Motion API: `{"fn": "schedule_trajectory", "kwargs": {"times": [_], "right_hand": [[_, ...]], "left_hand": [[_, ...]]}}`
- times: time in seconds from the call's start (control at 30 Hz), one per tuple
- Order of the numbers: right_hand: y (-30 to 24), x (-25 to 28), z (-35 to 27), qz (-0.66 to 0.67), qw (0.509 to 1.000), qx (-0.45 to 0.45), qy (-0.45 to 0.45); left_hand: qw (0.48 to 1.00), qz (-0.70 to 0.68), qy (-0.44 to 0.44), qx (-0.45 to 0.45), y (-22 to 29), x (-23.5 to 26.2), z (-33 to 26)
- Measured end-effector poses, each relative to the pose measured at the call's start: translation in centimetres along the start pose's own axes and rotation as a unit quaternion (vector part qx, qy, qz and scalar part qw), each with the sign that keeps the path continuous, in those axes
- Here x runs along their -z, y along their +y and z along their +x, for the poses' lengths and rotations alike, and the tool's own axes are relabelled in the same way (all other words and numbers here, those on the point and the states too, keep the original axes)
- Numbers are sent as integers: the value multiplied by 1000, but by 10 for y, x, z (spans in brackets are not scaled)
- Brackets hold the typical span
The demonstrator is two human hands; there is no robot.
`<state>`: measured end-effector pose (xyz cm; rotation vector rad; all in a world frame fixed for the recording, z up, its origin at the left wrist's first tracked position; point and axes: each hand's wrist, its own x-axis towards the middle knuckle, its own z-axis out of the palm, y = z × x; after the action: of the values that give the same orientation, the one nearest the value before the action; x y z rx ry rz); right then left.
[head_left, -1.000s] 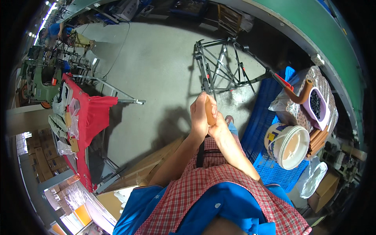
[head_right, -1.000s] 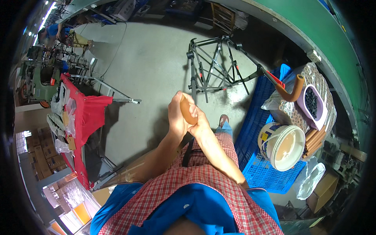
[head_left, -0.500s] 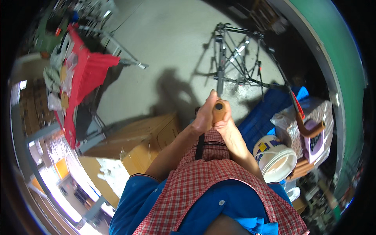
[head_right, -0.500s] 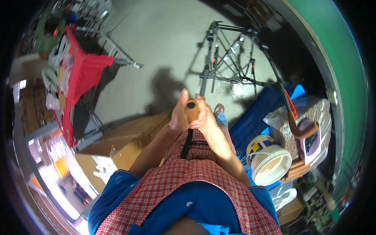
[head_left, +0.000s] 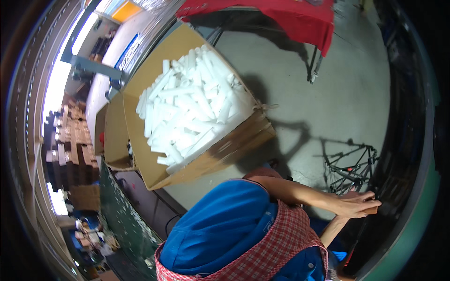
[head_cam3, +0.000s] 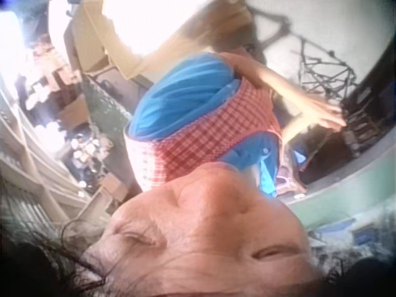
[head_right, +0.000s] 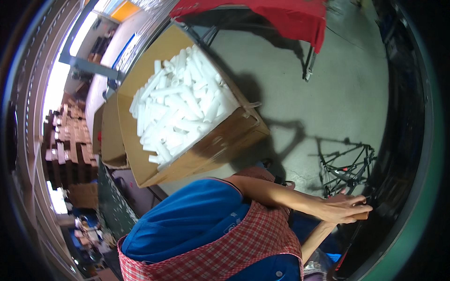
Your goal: The person repeatedly assembles walking aids by attaching brown foam handles and white foam sleeves to metal frames. They pick up frames, insert handles, and slide on sleeves, then place the assembled units onto a conveyor belt.
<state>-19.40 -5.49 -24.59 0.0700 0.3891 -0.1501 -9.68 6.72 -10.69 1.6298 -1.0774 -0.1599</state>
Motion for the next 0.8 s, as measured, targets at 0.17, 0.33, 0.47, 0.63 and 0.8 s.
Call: {"fn": "schedule_trajectory", "kwargs": {"times": [0.17, 0.33, 0.47, 0.63, 0.8], "right_hand": [[-11, 10, -4, 83, 997, -2, 7], [-21, 28, -1, -5, 1000, -9, -4], [-20, 29, 7, 48, 999, 16, -20], [-6, 7, -1, 47, 998, 49, 12], [-4, 10, -11, 73, 994, 80, 22]], "left_hand": [[940, -285, 76, 173, -35, 287, -29], [764, -130, 525, 352, -191, 514, -145], [669, 19, 538, 512, -318, 546, -179], [586, 75, 541, 599, -370, 521, -160], [657, -38, 688, 306, -347, 536, -134]]}}
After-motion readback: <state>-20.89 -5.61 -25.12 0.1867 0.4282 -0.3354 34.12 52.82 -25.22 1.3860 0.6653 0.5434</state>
